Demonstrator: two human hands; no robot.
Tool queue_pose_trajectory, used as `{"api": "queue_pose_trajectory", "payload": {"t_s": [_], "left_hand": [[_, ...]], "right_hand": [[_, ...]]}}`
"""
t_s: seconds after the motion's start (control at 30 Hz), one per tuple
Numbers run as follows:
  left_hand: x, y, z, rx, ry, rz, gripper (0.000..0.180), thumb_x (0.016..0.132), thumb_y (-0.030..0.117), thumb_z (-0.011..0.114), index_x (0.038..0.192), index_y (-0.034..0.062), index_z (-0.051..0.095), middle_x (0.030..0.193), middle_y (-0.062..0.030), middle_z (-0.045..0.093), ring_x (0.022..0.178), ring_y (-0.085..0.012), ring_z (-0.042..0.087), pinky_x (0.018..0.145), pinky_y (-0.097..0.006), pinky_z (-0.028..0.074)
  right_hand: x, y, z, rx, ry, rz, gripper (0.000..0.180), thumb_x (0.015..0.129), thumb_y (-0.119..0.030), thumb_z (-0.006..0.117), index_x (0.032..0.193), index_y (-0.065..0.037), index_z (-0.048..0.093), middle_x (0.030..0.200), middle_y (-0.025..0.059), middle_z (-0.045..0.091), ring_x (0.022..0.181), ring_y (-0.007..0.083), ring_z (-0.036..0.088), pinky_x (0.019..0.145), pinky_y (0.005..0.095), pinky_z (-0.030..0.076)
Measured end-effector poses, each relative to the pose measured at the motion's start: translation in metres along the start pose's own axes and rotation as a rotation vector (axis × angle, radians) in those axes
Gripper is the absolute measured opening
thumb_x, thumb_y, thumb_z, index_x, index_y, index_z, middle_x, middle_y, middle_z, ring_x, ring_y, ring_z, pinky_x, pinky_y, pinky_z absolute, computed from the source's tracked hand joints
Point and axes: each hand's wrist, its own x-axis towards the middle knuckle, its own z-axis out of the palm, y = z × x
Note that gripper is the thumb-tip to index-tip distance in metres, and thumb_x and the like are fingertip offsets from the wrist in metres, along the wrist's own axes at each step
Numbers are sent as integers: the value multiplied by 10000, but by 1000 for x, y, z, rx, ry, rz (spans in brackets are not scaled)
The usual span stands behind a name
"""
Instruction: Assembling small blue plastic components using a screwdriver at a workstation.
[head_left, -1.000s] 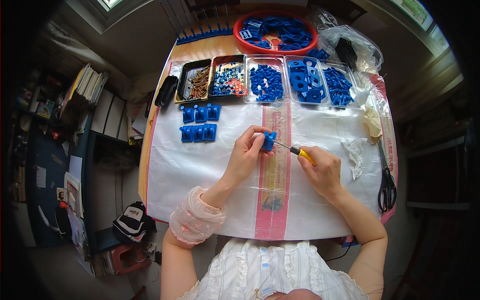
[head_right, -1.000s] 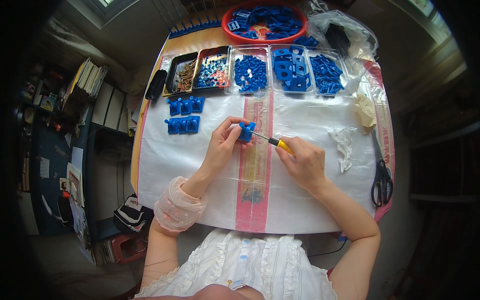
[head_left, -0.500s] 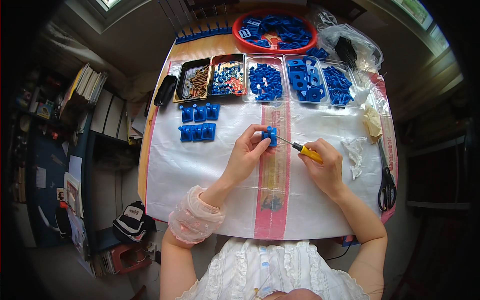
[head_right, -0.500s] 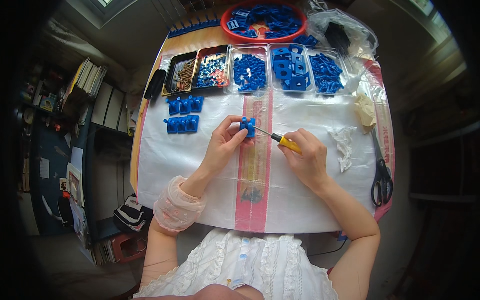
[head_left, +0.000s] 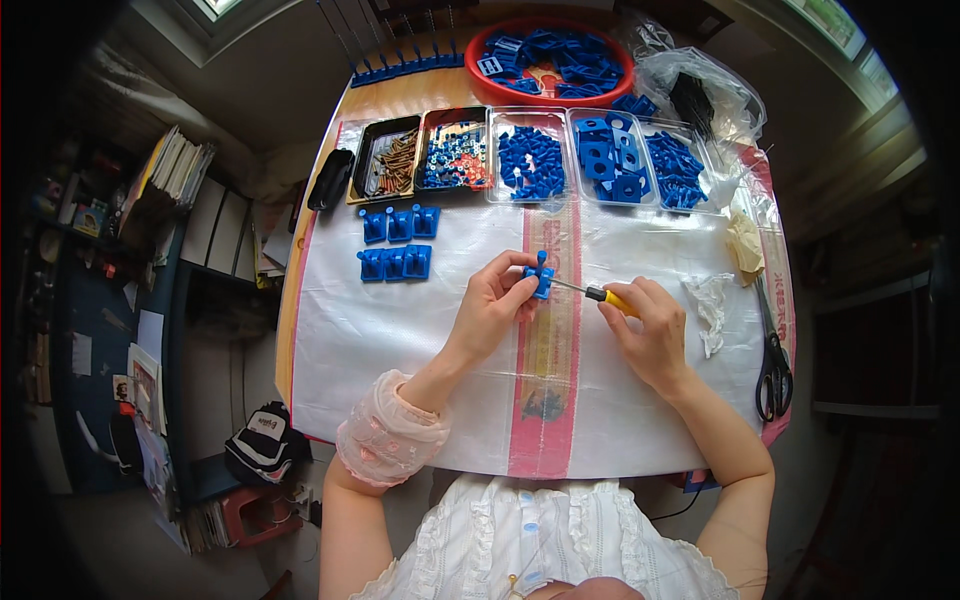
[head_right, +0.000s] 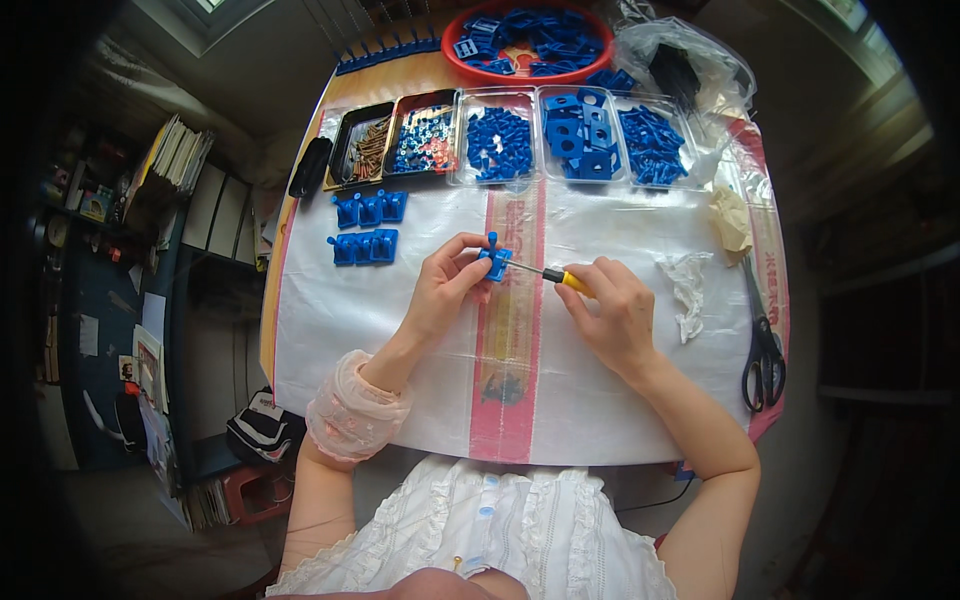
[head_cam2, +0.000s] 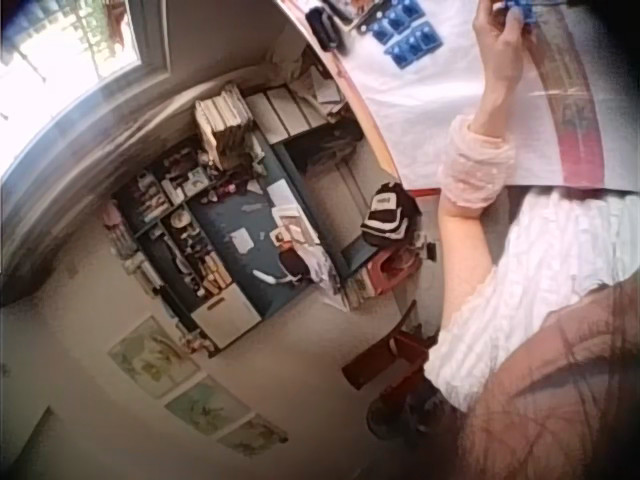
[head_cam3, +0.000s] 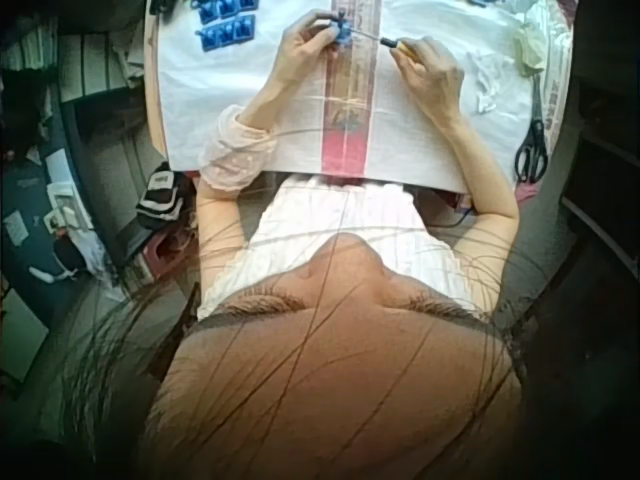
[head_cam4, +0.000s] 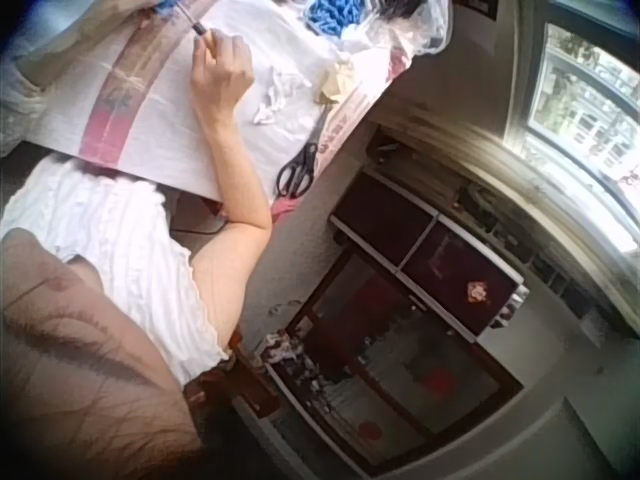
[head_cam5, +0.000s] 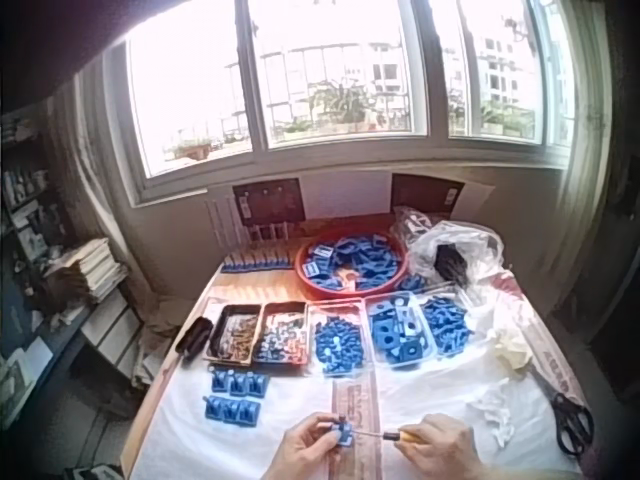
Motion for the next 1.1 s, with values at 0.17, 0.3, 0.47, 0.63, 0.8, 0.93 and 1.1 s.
{"api": "queue_pose_trajectory", "payload": {"t_s": [0.17,0.3,0.47,0.63,0.8,0.93,1.1], "left_hand": [[1,-3,-3,32,-14,19,198,1039,116,600,1207,15,625,884,-36,712,698,-42,617,619,-192,499],[0,1,-2,55,-7,12,190,1035,116,611,1195,15,625,883,-36,717,707,-42,624,626,-193,505],[0,1,-2,43,-9,4,173,1026,116,629,1174,27,631,883,-37,722,716,-45,633,629,-193,511],[-1,1,-4,20,-4,-10,172,1025,126,637,1168,31,633,878,-39,719,687,-48,631,612,-197,515],[0,1,-3,14,4,-23,180,1022,133,645,1166,25,634,871,-43,716,677,-50,634,614,-199,527],[0,3,-3,26,0,-24,181,1023,133,643,1165,22,633,867,-42,713,679,-52,635,614,-200,530],[0,2,-2,15,-1,-20,175,1029,130,630,1171,28,628,868,-35,706,687,-48,627,617,-196,520]], "right_hand": [[-3,-4,-1,7,-11,5,214,841,-140,823,1003,-42,720,806,76,671,628,249,651,561,358,488],[-3,0,0,105,-76,60,221,848,-129,824,1014,-32,717,816,87,681,617,244,664,538,349,498],[-6,3,4,167,-67,55,226,847,-118,828,1017,-23,714,837,115,718,630,246,693,556,338,530],[-5,3,4,162,-64,39,225,849,-127,831,1002,-20,705,834,119,725,624,239,691,557,325,528],[-5,3,4,124,-64,14,233,845,-134,836,1004,-30,700,827,104,725,585,220,669,541,323,509],[-5,2,2,106,-65,-4,244,839,-134,841,1013,-36,702,825,101,724,573,216,657,538,324,502],[-6,5,6,234,-43,8,204,840,-105,836,987,-29,718,821,102,724,569,190,641,530,317,479]]}}
